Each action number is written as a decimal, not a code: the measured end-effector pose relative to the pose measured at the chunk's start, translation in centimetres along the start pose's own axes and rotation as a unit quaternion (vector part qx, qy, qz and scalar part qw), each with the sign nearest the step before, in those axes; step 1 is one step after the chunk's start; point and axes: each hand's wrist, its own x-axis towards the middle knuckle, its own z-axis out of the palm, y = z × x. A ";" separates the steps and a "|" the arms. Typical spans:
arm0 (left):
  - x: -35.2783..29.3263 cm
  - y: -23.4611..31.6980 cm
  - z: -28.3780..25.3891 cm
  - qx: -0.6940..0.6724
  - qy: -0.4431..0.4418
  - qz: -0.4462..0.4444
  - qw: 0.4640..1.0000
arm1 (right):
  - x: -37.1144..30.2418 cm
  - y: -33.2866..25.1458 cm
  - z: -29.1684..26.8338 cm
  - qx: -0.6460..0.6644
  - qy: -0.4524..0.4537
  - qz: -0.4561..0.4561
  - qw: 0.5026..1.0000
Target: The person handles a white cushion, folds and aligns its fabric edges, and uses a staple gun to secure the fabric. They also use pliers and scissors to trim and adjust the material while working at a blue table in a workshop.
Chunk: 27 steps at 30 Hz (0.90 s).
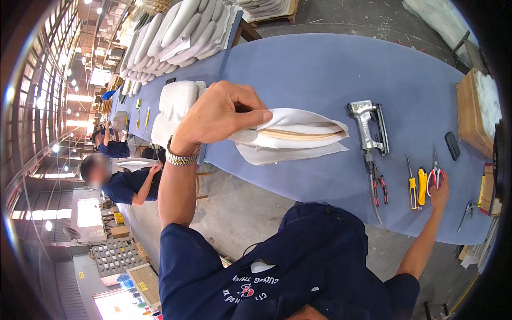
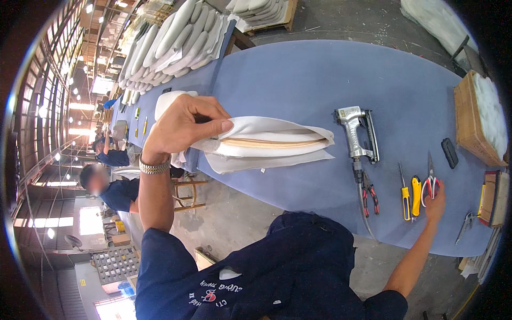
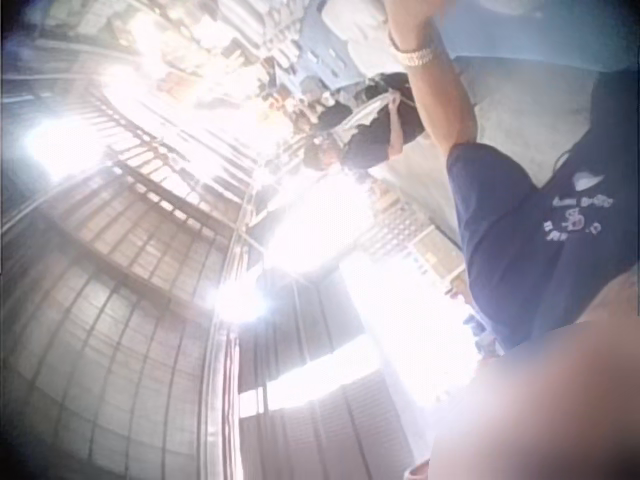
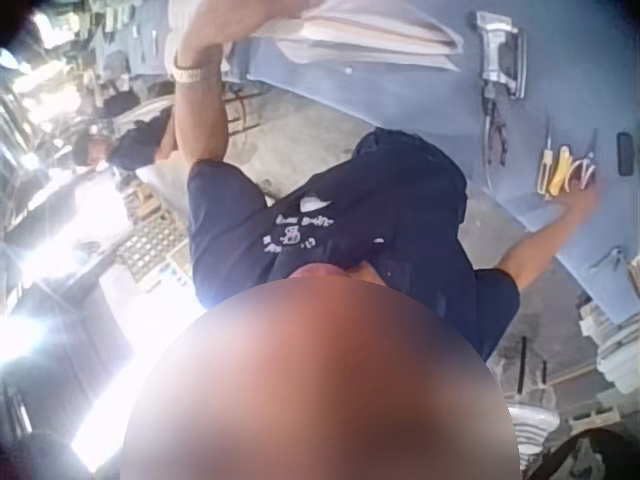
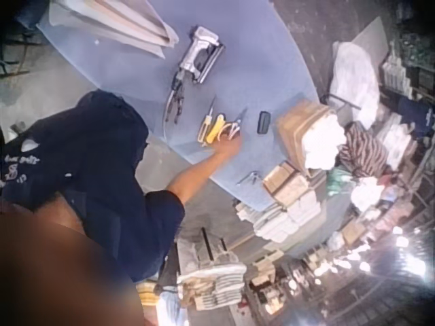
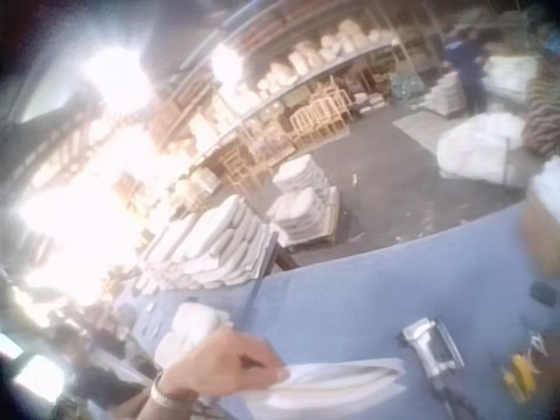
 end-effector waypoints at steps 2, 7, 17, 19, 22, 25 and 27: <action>0.2 -0.5 -0.1 -0.011 -0.006 0.002 1.000 | 1.2 1.1 -1.7 0.173 -0.106 0.042 0.978; -1.5 -1.3 -0.1 -0.058 0.011 -0.026 0.998 | -2.4 -16.2 -5.2 0.369 -0.030 -0.042 0.928; -0.9 -0.2 0.3 -0.046 -0.010 -0.049 0.998 | -9.2 -42.1 -3.8 0.318 -0.302 -0.400 0.805; -1.0 0.0 0.3 -0.045 -0.008 -0.051 0.998 | -9.5 -43.9 -3.6 0.285 -0.335 -0.406 0.801; -1.3 0.2 0.5 -0.046 -0.004 -0.057 0.997 | -9.5 -44.9 -3.3 0.271 -0.358 -0.397 0.800; -1.4 0.2 1.0 -0.043 0.000 -0.049 0.998 | -9.5 -45.4 -3.1 0.234 -0.374 -0.411 0.798; -1.5 0.2 1.2 -0.031 0.001 -0.042 0.999 | -9.5 -45.6 -2.7 0.238 -0.377 -0.417 0.792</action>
